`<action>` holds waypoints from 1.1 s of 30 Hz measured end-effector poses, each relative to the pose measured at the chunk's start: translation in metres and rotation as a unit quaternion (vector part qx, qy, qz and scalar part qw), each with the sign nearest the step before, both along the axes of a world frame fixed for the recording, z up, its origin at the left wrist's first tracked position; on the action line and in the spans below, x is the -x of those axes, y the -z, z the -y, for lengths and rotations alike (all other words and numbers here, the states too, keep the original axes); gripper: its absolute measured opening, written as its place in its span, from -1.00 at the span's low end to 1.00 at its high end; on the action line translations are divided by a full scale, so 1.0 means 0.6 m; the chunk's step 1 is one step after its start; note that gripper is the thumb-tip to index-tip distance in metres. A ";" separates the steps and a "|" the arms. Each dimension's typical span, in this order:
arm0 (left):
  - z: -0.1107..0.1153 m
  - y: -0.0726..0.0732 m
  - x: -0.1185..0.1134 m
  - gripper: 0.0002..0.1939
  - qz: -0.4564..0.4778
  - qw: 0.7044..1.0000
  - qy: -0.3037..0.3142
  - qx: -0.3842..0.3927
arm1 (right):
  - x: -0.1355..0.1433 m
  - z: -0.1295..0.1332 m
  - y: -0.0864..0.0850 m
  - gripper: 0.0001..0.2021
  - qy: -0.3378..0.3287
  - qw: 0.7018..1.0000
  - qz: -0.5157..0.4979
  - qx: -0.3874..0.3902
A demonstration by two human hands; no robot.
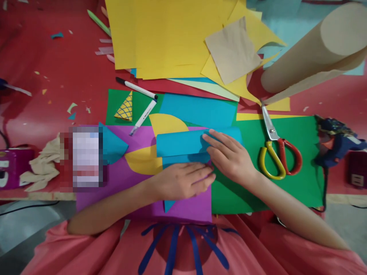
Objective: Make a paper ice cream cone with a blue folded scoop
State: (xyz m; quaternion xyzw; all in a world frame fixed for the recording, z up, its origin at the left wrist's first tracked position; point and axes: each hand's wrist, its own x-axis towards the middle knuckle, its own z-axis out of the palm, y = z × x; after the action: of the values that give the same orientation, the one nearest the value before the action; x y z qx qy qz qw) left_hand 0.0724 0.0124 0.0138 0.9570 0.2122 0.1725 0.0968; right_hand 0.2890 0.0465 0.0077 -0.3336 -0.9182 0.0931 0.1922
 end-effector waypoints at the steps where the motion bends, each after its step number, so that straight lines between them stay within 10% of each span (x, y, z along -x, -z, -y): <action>1: 0.004 -0.010 0.004 -0.74 0.030 0.999 0.017 -0.015 | -0.001 0.007 0.003 -0.80 0.001 1.000 0.008 -0.007; 9: 0.001 -0.001 0.009 -0.38 -0.088 0.966 -0.243 0.001 | -0.001 0.035 0.015 -0.82 -0.002 1.000 0.018 -0.015; 33: 0.024 0.057 0.012 -0.42 -0.116 0.964 -0.236 0.032 | 0.011 0.077 0.033 -0.38 0.131 0.978 0.132 0.095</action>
State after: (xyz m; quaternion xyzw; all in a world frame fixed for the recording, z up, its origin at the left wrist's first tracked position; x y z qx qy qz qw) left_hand 0.0654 -0.0022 -0.0203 0.8898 0.4469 0.0716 0.0583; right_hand 0.2822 0.0003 -0.0121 -0.4774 -0.8707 0.1085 0.0471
